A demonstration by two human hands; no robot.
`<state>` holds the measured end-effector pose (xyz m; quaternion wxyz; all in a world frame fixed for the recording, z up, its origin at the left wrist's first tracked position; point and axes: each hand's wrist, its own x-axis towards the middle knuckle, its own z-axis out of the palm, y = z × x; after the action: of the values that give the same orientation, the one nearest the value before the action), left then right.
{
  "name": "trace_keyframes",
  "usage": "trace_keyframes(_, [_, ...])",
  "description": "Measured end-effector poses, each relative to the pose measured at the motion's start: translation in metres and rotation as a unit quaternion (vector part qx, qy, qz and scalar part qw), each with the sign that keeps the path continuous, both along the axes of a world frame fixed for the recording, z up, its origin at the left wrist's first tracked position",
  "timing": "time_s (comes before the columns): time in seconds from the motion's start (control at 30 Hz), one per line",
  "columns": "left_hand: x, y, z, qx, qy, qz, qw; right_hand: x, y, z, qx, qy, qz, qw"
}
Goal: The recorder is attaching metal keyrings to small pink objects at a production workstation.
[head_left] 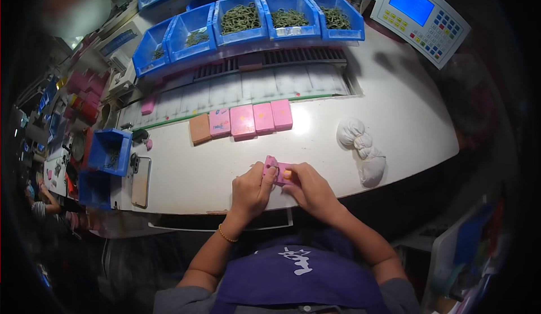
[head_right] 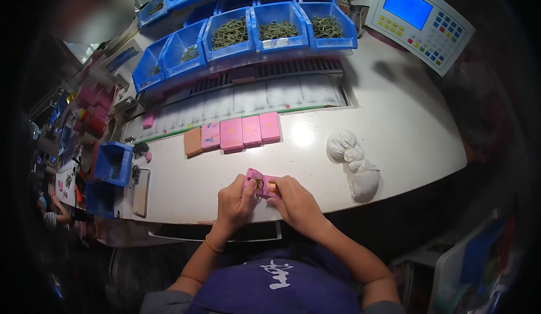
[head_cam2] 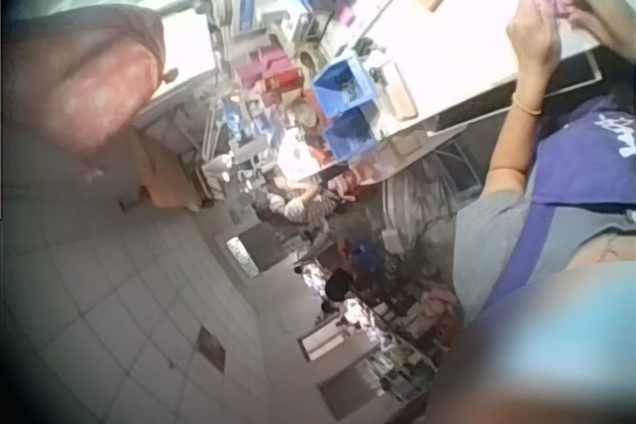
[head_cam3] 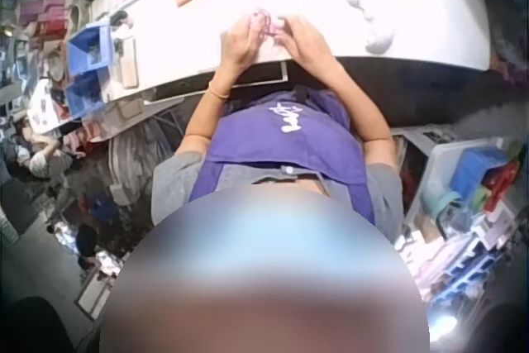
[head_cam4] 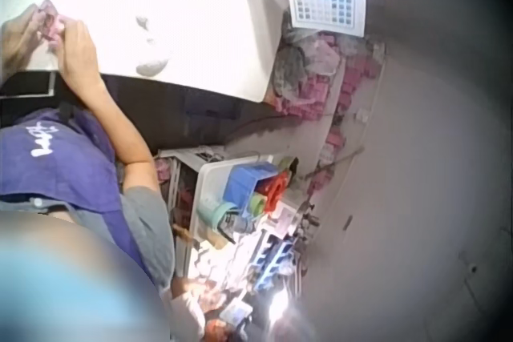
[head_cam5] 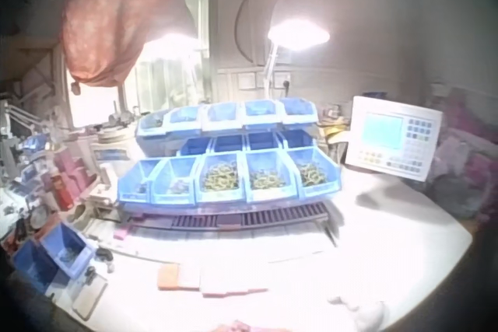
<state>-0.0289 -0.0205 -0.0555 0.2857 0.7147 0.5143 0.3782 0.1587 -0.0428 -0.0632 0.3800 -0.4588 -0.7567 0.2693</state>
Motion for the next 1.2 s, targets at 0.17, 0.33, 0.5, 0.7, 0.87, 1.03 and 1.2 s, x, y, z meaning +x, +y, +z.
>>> trace_keyframes(0.17, [-0.001, 0.007, -0.010, -0.026, -0.064, -0.034, 0.997, 0.001, 0.010, 0.010, -0.137, 0.083, -0.016, 0.987])
trace_keyframes(0.33, [0.000, 0.004, -0.008, -0.017, -0.033, -0.057, 0.998, -0.002, 0.017, 0.006, -0.165, 0.084, -0.042, 0.982])
trace_keyframes(0.5, [0.000, 0.004, -0.006, 0.000, -0.022, -0.047, 0.999, 0.001, 0.021, 0.003, -0.187, 0.059, -0.003, 0.981])
trace_keyframes(0.7, [0.005, 0.006, -0.011, 0.018, -0.027, -0.019, 0.999, -0.008, 0.016, -0.003, -0.047, -0.009, -0.037, 0.998])
trace_keyframes(0.87, [0.010, 0.010, -0.006, 0.063, -0.006, 0.014, 0.998, -0.013, 0.020, 0.001, -0.071, -0.011, -0.031, 0.997])
trace_keyframes(1.03, [0.007, 0.024, 0.000, 0.112, 0.073, 0.069, 0.989, -0.010, 0.032, -0.018, 0.001, 0.043, -0.003, 0.999])
trace_keyframes(1.2, [0.002, 0.032, -0.005, 0.205, 0.136, 0.044, 0.968, 0.004, 0.038, -0.025, -0.249, 0.402, -0.021, 0.881])
